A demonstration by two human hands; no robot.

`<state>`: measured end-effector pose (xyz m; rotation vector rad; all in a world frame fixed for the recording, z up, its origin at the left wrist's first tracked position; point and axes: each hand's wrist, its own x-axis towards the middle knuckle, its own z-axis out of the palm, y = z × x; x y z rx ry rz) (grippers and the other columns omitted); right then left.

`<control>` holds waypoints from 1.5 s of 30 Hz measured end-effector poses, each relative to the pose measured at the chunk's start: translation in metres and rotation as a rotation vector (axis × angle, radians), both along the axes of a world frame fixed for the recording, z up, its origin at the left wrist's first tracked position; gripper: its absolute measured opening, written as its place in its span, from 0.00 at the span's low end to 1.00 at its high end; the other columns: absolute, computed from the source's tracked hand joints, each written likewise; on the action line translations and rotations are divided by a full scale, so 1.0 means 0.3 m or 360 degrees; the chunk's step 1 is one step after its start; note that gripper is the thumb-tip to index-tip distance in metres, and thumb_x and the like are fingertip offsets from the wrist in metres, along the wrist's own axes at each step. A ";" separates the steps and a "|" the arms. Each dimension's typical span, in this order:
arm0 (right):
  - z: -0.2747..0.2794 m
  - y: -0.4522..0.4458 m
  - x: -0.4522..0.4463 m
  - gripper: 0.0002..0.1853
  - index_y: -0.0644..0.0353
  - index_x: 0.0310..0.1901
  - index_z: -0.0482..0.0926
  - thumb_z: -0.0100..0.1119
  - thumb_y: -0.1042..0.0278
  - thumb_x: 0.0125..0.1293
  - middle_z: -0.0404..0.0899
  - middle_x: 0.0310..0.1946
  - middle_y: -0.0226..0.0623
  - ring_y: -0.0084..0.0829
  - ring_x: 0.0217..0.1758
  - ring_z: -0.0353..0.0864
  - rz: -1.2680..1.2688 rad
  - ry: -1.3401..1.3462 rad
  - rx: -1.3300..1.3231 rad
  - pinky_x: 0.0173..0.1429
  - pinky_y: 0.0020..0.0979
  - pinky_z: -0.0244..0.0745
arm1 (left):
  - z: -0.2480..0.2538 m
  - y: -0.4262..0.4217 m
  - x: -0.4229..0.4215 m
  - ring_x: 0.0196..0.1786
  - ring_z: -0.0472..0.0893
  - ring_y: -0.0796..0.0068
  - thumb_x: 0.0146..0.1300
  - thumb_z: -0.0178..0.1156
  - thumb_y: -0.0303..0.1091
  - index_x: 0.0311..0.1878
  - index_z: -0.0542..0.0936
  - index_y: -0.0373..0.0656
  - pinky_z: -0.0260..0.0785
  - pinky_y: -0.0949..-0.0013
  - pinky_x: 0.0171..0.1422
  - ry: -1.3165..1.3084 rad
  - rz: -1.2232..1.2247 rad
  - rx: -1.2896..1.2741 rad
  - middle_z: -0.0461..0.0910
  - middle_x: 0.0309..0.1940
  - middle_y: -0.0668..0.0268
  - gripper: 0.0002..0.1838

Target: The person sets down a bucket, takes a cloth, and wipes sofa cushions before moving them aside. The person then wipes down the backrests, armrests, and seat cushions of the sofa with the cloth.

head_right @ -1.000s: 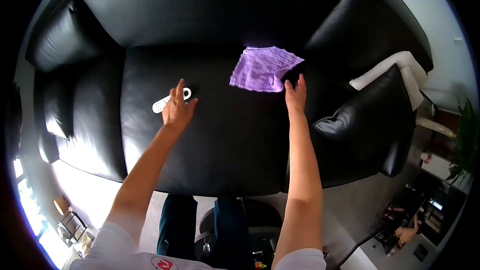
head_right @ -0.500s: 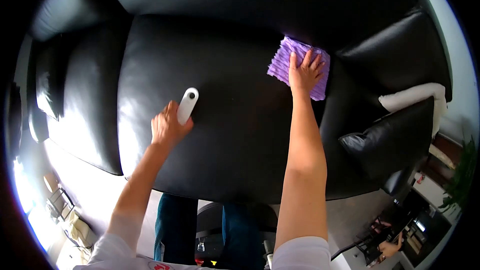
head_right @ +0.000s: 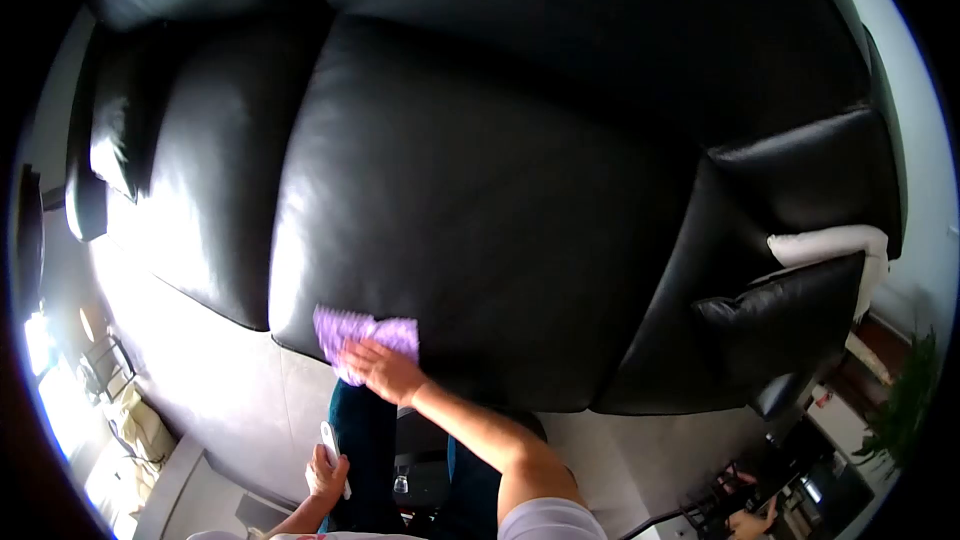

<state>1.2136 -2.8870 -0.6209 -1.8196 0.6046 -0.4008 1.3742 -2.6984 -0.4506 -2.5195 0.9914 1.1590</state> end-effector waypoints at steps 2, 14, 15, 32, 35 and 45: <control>0.022 0.104 0.032 0.17 0.52 0.60 0.72 0.49 0.64 0.71 0.81 0.47 0.43 0.41 0.52 0.81 0.0272 0.0208 0.0161 0.59 0.41 0.73 | -0.023 0.077 0.008 0.33 0.80 0.41 0.52 0.64 0.45 0.36 0.70 0.42 0.71 0.46 0.37 0.0072 0.0281 0.0129 0.80 0.27 0.48 0.19; 0.317 -0.941 -0.718 0.27 0.65 0.65 0.66 0.48 0.56 0.69 0.71 0.64 0.42 0.37 0.67 0.70 -0.2172 -0.0218 0.0315 0.71 0.39 0.63 | -0.032 0.050 0.122 0.33 0.79 0.41 0.51 0.64 0.46 0.40 0.69 0.41 0.68 0.45 0.39 -0.0050 0.0094 -0.0002 0.80 0.28 0.48 0.22; 0.257 -0.997 -0.773 0.29 0.65 0.67 0.65 0.47 0.56 0.70 0.69 0.66 0.41 0.38 0.69 0.68 -0.2166 -0.0050 0.0208 0.73 0.39 0.60 | -0.030 0.063 0.129 0.32 0.79 0.41 0.51 0.64 0.46 0.40 0.69 0.41 0.68 0.46 0.39 -0.0031 0.0129 -0.0042 0.79 0.28 0.48 0.22; 0.068 -0.128 0.475 0.17 0.59 0.60 0.76 0.50 0.65 0.73 0.76 0.59 0.41 0.39 0.68 0.69 -0.0031 0.0232 0.0613 0.74 0.38 0.58 | -0.038 0.044 0.148 0.32 0.81 0.42 0.51 0.65 0.47 0.41 0.69 0.41 0.71 0.46 0.39 0.0011 0.0070 0.0030 0.81 0.26 0.48 0.23; 0.142 -0.308 0.427 0.17 0.64 0.57 0.77 0.45 0.65 0.76 0.79 0.53 0.36 0.24 0.57 0.74 -0.0534 -0.0311 0.1674 0.65 0.30 0.67 | -0.039 0.048 0.163 0.31 0.81 0.42 0.51 0.65 0.47 0.41 0.69 0.41 0.71 0.46 0.38 0.0025 0.0089 0.0015 0.81 0.26 0.48 0.24; 0.227 -1.254 -0.197 0.29 0.67 0.66 0.68 0.48 0.51 0.74 0.72 0.62 0.46 0.34 0.65 0.70 -0.1865 0.0031 0.0064 0.71 0.33 0.61 | -0.042 0.051 0.212 0.31 0.81 0.42 0.52 0.64 0.48 0.41 0.69 0.40 0.69 0.46 0.39 0.0041 0.0143 -0.0019 0.80 0.25 0.48 0.23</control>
